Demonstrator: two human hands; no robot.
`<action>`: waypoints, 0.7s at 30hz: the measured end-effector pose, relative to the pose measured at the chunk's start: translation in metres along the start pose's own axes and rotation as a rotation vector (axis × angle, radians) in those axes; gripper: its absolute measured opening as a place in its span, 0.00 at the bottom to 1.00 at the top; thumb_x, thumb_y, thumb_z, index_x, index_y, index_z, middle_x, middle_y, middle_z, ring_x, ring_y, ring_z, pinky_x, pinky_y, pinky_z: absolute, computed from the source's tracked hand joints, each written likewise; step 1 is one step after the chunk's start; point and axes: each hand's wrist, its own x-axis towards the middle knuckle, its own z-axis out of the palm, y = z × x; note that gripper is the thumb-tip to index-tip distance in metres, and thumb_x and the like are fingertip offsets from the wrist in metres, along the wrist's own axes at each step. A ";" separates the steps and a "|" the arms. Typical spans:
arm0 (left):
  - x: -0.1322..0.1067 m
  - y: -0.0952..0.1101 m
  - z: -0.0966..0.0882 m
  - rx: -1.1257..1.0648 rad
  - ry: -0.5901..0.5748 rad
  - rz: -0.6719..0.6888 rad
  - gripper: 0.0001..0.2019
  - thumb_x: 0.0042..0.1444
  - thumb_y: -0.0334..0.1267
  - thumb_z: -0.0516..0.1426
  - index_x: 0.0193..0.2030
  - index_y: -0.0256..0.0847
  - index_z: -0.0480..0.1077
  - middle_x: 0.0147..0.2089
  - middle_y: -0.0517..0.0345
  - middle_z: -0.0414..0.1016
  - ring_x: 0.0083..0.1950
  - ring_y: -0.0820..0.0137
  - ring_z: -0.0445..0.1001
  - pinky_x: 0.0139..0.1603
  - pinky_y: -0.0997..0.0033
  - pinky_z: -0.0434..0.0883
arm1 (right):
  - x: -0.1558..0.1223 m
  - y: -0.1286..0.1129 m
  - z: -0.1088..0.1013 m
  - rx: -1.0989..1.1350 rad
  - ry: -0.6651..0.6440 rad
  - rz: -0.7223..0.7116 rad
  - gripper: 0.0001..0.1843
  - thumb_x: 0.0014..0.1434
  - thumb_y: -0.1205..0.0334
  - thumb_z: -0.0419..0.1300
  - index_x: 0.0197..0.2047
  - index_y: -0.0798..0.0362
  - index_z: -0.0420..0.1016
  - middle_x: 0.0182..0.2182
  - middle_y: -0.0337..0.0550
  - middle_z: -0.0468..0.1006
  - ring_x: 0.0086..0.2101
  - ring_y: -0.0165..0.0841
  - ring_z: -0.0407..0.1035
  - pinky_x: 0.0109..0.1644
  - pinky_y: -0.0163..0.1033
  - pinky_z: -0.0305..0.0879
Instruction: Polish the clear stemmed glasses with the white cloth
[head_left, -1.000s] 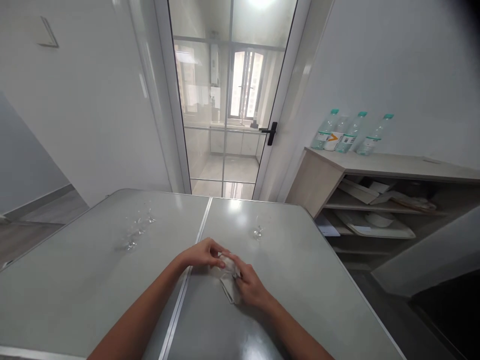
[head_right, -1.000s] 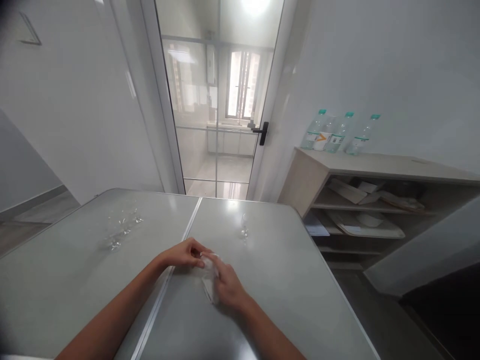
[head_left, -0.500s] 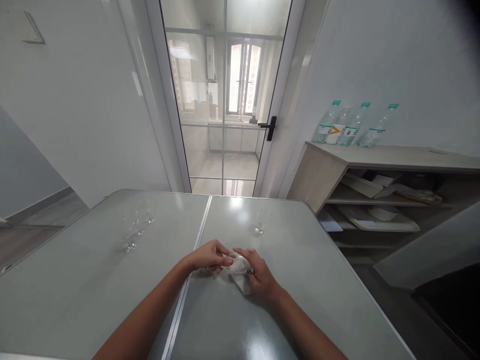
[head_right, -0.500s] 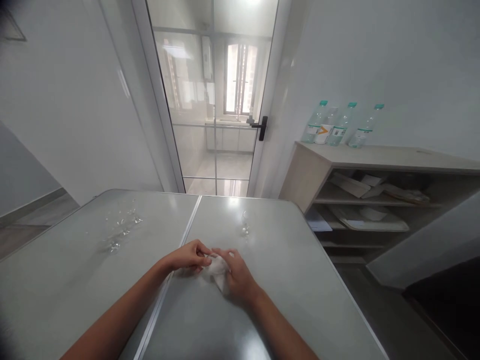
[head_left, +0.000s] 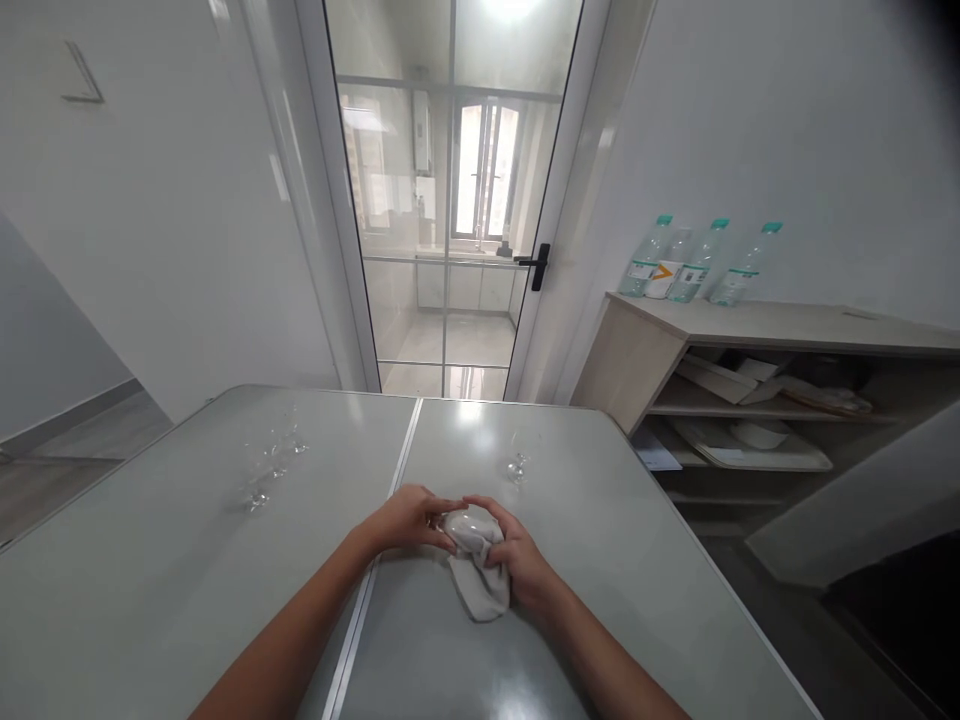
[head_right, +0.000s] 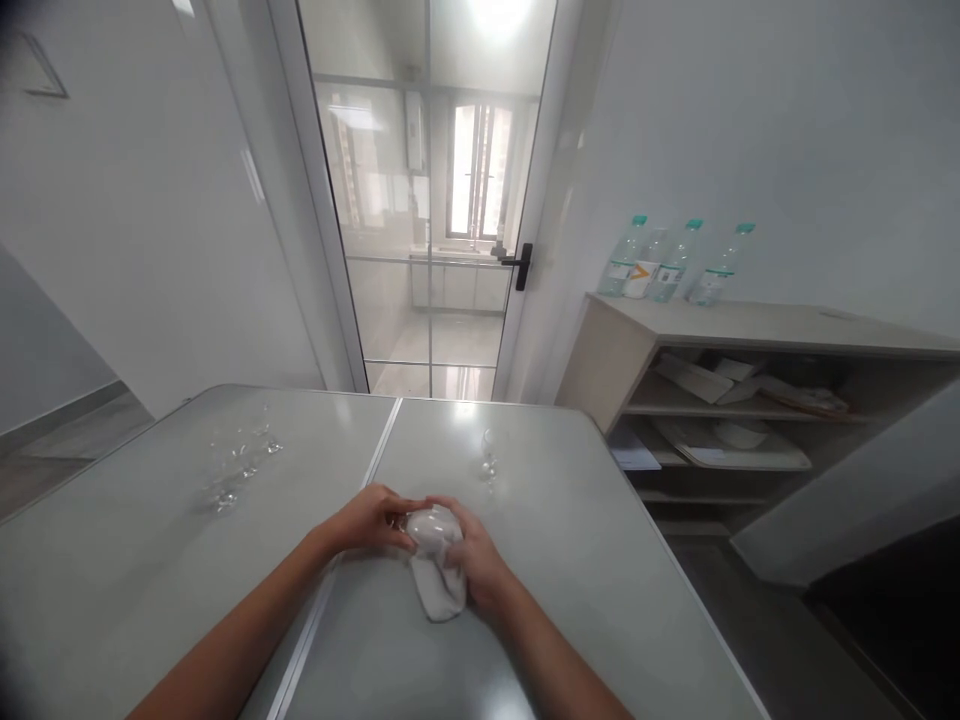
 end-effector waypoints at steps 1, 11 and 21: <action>-0.001 -0.003 0.002 0.135 0.060 0.062 0.35 0.54 0.64 0.62 0.61 0.44 0.75 0.26 0.59 0.74 0.27 0.73 0.68 0.33 0.74 0.61 | 0.001 -0.001 -0.001 0.100 0.022 0.046 0.49 0.36 0.74 0.55 0.66 0.48 0.65 0.39 0.40 0.82 0.35 0.37 0.75 0.35 0.34 0.67; 0.005 0.012 0.008 -0.342 -0.152 -0.241 0.29 0.58 0.61 0.59 0.47 0.34 0.81 0.21 0.61 0.69 0.20 0.74 0.63 0.24 0.75 0.60 | -0.002 0.007 -0.013 -0.561 -0.110 -0.435 0.44 0.47 0.76 0.53 0.68 0.43 0.65 0.55 0.43 0.78 0.55 0.42 0.70 0.64 0.52 0.61; 0.000 0.004 -0.009 -0.389 -0.155 -0.218 0.30 0.55 0.62 0.63 0.49 0.34 0.81 0.21 0.62 0.68 0.20 0.77 0.61 0.24 0.76 0.58 | -0.003 0.001 -0.001 -0.304 -0.062 -0.189 0.49 0.45 0.75 0.54 0.71 0.43 0.60 0.47 0.43 0.81 0.46 0.41 0.74 0.49 0.44 0.71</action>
